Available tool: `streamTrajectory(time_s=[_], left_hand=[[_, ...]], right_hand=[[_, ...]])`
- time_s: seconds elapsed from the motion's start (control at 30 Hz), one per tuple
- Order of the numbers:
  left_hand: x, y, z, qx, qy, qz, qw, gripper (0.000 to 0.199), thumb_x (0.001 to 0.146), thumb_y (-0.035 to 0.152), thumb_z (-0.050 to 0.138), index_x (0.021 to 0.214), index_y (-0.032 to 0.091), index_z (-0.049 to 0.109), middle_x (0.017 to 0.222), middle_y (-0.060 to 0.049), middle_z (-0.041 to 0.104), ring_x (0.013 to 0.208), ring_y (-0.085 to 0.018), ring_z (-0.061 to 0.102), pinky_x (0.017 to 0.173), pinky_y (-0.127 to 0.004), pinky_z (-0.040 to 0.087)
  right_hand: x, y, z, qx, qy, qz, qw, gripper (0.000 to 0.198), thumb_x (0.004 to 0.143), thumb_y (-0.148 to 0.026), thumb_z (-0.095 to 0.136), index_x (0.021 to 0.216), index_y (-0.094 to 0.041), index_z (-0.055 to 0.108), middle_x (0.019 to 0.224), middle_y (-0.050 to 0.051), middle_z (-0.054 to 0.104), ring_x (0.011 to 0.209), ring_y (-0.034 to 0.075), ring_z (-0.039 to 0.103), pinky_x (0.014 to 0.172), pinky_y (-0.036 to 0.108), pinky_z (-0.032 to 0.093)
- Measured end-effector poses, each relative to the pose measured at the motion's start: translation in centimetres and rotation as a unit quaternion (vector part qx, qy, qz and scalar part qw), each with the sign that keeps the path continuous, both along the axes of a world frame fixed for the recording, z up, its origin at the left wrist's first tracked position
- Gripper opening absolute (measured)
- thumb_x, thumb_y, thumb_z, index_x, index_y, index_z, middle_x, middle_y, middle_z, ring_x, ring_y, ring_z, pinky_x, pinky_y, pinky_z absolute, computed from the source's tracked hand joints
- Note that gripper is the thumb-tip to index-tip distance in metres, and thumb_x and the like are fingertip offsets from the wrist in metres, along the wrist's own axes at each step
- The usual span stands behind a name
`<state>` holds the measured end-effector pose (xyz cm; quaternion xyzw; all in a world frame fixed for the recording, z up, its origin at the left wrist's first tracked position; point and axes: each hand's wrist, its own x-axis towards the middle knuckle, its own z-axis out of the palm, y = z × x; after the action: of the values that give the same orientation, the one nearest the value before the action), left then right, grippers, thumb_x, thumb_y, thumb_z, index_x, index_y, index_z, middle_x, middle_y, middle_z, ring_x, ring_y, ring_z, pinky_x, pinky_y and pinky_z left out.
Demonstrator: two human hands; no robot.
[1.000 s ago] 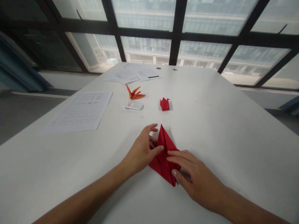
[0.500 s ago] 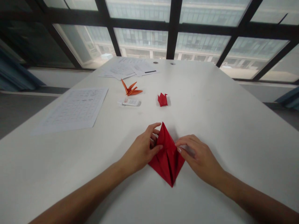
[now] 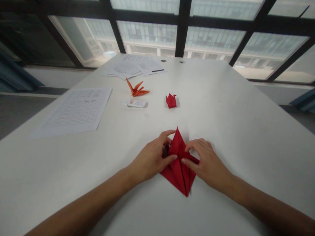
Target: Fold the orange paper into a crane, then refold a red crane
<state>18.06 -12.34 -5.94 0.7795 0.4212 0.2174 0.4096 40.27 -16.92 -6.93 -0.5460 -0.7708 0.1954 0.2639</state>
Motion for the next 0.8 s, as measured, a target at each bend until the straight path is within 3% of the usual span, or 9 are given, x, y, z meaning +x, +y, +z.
streamTrajectory(time_s=[0.17, 0.33, 0.43, 0.67, 0.8], left_hand=[[-0.1, 0.2, -0.2, -0.01, -0.014, -0.007, 1.0, 0.078, 0.089, 0.019, 0.068, 0.154, 0.031, 0.027, 0.105, 0.0, 0.072, 0.079, -0.016, 0.066, 0.077, -0.031, 0.052], [-0.2, 0.3, 0.1, -0.004, -0.021, -0.005, 1.0, 0.064, 0.092, 0.018, 0.061, 0.149, 0.03, 0.035, 0.098, 0.001, 0.071, 0.073, -0.015, 0.065, 0.072, -0.03, 0.052], [-0.2, 0.2, 0.3, -0.003, -0.039, 0.008, 0.999, 0.056, 0.093, 0.019, 0.06, 0.145, 0.03, 0.041, 0.097, 0.001, 0.069, 0.07, -0.014, 0.063, 0.069, -0.028, 0.052], [0.0, -0.1, 0.6, -0.057, -0.163, 0.046, 0.984, 0.042, 0.097, 0.023, 0.061, 0.137, 0.026, 0.049, 0.097, -0.001, 0.066, 0.085, -0.015, 0.067, 0.078, -0.029, 0.056], [0.1, -0.3, 0.5, -0.069, -0.175, 0.051, 0.981, 0.037, 0.097, 0.022, 0.061, 0.132, 0.025, 0.052, 0.097, -0.002, 0.066, 0.085, -0.015, 0.066, 0.077, -0.028, 0.055]], right_hand=[[0.0, 0.0, 0.0, -0.016, 0.043, -0.037, 0.998, 0.051, 0.082, -0.012, 0.069, 0.128, -0.025, 0.05, 0.109, 0.005, 0.071, 0.106, 0.027, 0.063, 0.096, 0.048, 0.044], [0.0, 0.1, 0.0, -0.007, 0.024, -0.015, 1.0, 0.045, 0.087, -0.014, 0.065, 0.129, -0.026, 0.052, 0.114, 0.006, 0.071, 0.109, 0.028, 0.063, 0.1, 0.051, 0.041], [0.0, 0.1, 0.1, -0.008, 0.028, -0.027, 0.999, 0.037, 0.087, -0.016, 0.064, 0.123, -0.024, 0.055, 0.114, 0.007, 0.07, 0.105, 0.027, 0.063, 0.097, 0.047, 0.043], [0.1, 0.1, 1.1, -0.052, 0.043, -0.034, 0.997, 0.004, 0.093, -0.023, 0.061, 0.095, -0.024, 0.058, 0.093, 0.001, 0.068, 0.088, 0.022, 0.06, 0.086, 0.04, 0.043], [0.2, 0.3, 1.6, -0.092, 0.085, -0.029, 0.992, 0.007, 0.095, -0.025, 0.06, 0.088, -0.024, 0.057, 0.087, -0.001, 0.067, 0.081, 0.019, 0.059, 0.081, 0.037, 0.043]])
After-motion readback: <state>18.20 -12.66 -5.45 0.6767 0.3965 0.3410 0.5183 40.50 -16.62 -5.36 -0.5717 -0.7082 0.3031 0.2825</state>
